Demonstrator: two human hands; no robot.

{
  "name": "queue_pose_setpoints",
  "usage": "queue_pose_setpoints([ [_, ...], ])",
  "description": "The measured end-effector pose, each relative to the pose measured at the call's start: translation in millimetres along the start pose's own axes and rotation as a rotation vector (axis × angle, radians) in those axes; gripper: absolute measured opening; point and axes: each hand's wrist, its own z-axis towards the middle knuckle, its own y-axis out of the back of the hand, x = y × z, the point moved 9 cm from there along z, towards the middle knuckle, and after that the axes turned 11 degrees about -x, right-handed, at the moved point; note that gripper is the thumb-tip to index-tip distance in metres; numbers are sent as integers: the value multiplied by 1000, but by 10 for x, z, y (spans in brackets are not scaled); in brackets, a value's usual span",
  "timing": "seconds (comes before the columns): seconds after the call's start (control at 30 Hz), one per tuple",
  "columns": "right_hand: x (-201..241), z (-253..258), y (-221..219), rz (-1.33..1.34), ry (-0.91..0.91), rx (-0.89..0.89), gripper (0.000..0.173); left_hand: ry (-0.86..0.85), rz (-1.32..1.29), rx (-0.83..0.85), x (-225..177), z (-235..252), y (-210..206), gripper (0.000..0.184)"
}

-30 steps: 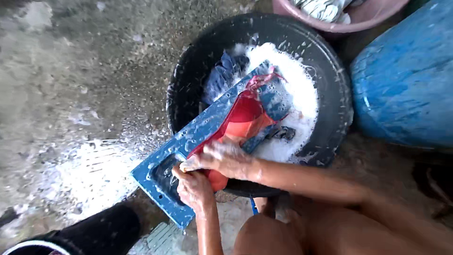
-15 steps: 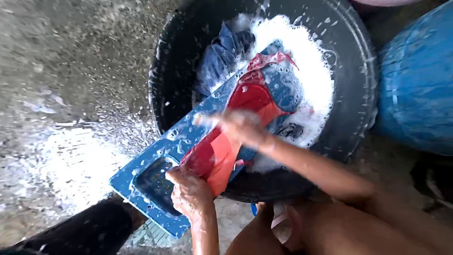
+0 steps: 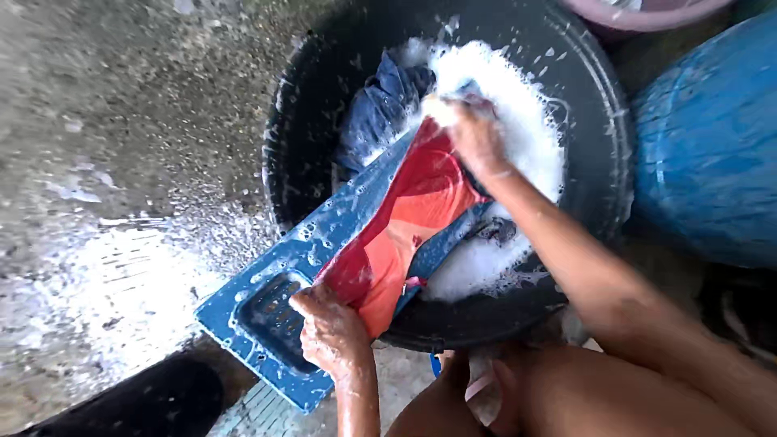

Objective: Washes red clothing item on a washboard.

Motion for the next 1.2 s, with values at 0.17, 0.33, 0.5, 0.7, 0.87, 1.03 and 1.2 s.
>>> queue_pose_setpoints([
  [0.17, 1079, -765, 323, 231, 179, -80, 36, -64, -47, -36, -29, -13, 22, 43],
  [0.33, 922, -801, 142, 294, 405, -134, 29, -124, -90, -75, 4, -29, 64, 46],
  [0.5, -1208, 102, 474, -208, -344, 75, 44, -501, -151, -199, -511, 33, 384, 41],
  [0.7, -1223, -1191, 146, -82, -451, 406, 51, -736, -164, 145, -1352, -64, -171, 49],
  [0.87, -1137, -1374, 113, 129, -445, 830, 46, -715, -435, 656, -2081, -232, 60, 31],
  [1.03, -1235, -1087, 838, 154, -446, 671, 38, -823, -962, 641, -3166, -273, 941, 13],
  [1.2, -1788, -744, 1408, 262, -594, 166, 41, -835, -1203, 734, -3352, -399, 1272, 23],
])
